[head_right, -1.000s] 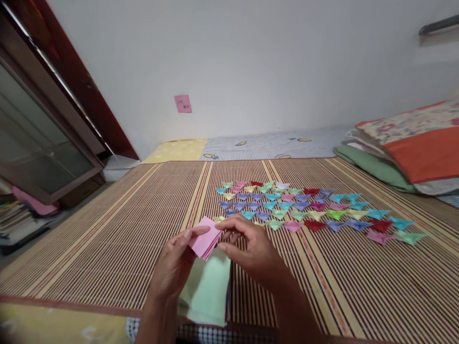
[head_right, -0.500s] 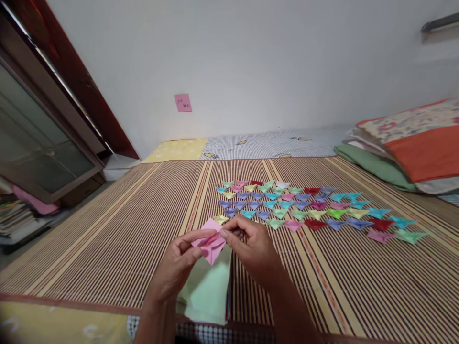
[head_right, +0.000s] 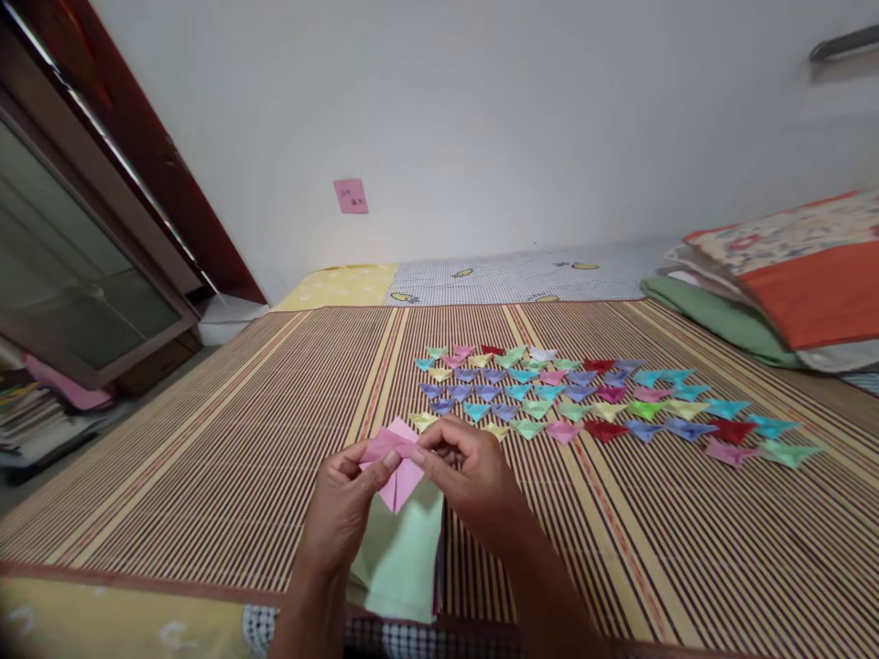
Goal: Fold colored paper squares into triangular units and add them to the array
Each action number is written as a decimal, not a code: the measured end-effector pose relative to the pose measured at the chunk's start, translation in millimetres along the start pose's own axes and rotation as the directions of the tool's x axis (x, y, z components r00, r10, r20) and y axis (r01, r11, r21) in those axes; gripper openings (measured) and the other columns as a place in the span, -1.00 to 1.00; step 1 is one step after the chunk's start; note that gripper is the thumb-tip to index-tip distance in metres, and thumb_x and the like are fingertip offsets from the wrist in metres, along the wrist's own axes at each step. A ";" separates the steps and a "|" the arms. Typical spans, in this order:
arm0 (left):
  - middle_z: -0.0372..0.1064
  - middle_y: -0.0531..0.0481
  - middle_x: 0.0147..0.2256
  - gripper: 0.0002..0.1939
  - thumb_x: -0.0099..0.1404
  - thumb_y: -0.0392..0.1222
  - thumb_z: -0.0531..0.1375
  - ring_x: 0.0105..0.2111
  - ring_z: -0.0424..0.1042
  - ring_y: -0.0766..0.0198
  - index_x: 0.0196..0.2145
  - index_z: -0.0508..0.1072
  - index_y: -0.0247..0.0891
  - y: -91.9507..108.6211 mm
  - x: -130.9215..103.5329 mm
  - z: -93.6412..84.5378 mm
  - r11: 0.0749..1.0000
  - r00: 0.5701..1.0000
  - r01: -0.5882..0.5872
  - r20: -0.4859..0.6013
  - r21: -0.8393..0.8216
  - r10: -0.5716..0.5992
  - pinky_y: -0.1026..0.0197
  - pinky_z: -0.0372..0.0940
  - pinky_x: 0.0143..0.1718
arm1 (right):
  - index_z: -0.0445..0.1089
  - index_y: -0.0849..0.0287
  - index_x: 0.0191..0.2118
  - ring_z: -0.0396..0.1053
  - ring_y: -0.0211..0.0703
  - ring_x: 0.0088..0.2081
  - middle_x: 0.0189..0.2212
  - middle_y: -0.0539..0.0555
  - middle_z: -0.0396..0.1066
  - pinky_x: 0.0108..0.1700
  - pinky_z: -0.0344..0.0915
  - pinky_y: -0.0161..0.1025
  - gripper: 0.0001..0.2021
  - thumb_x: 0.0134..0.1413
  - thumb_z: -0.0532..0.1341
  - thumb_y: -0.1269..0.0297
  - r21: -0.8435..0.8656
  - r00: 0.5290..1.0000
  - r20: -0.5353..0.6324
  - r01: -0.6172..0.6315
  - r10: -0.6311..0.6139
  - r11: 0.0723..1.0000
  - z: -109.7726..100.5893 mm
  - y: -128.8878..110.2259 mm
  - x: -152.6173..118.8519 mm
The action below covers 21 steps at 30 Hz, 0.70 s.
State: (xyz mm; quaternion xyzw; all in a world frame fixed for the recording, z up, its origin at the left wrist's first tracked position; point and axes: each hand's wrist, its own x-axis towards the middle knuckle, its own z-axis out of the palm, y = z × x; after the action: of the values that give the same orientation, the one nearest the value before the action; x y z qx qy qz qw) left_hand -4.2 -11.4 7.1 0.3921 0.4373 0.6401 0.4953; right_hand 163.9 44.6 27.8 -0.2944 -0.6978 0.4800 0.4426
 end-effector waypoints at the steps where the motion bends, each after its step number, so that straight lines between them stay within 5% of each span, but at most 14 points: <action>1: 0.52 0.01 -0.49 -0.80 0.16 -0.16 0.47 -0.51 0.35 0.33 -0.27 0.71 -0.30 0.1 -0.4 0.9 1.000 1.000 -0.005 -0.014 0.006 0.005 0.33 0.21 -0.46 | 0.47 0.14 -0.39 0.31 -0.18 -0.36 -0.42 0.00 0.37 -0.31 0.23 -0.22 -0.81 0.22 0.31 0.20 0.026 1.000 -0.019 -0.004 0.004 1.000 2.6 1.2 0.0; 9: 0.51 0.00 -0.45 -0.81 0.18 -0.09 0.46 -0.42 0.39 0.30 -0.34 0.70 -0.28 2.6 -1.6 10.3 0.993 0.984 -0.083 -0.151 0.080 0.094 0.31 0.28 -0.36 | 0.42 0.14 -0.43 0.29 -0.19 -0.39 -0.45 -0.01 0.36 -0.33 0.23 -0.23 -0.80 0.17 0.34 0.21 0.083 0.991 -0.134 -0.001 0.012 0.997 13.2 3.5 -0.8; 16: 0.39 0.05 -0.51 -0.75 0.19 -0.05 0.44 -0.51 0.29 0.34 -0.32 0.66 -0.33 -1.0 -2.0 6.9 0.998 0.988 -0.036 -0.148 0.057 0.044 0.32 0.19 -0.48 | 0.40 0.15 -0.44 0.28 -0.18 -0.39 -0.46 -0.01 0.34 -0.33 0.21 -0.21 -0.79 0.18 0.33 0.23 0.077 0.997 -0.079 -0.009 0.015 0.997 9.6 3.0 1.2; 21: 0.17 0.14 -0.60 -0.68 0.18 -0.04 0.44 -0.57 0.09 0.41 -0.51 0.55 -0.35 3.6 -4.7 7.2 0.987 0.987 -0.036 -0.152 0.156 0.060 0.35 0.02 -0.55 | 0.38 0.15 -0.43 0.22 -0.21 -0.42 -0.48 -0.04 0.30 -0.37 0.14 -0.22 -0.79 0.18 0.32 0.22 0.060 0.999 -0.010 -0.035 0.035 0.998 6.8 2.8 0.5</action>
State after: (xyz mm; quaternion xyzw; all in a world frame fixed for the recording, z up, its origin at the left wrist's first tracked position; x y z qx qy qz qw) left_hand 2.4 -15.2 12.4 0.3878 0.5132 0.6451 0.4123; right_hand 157.6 43.2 24.3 -0.2958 -0.6753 0.5069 0.4467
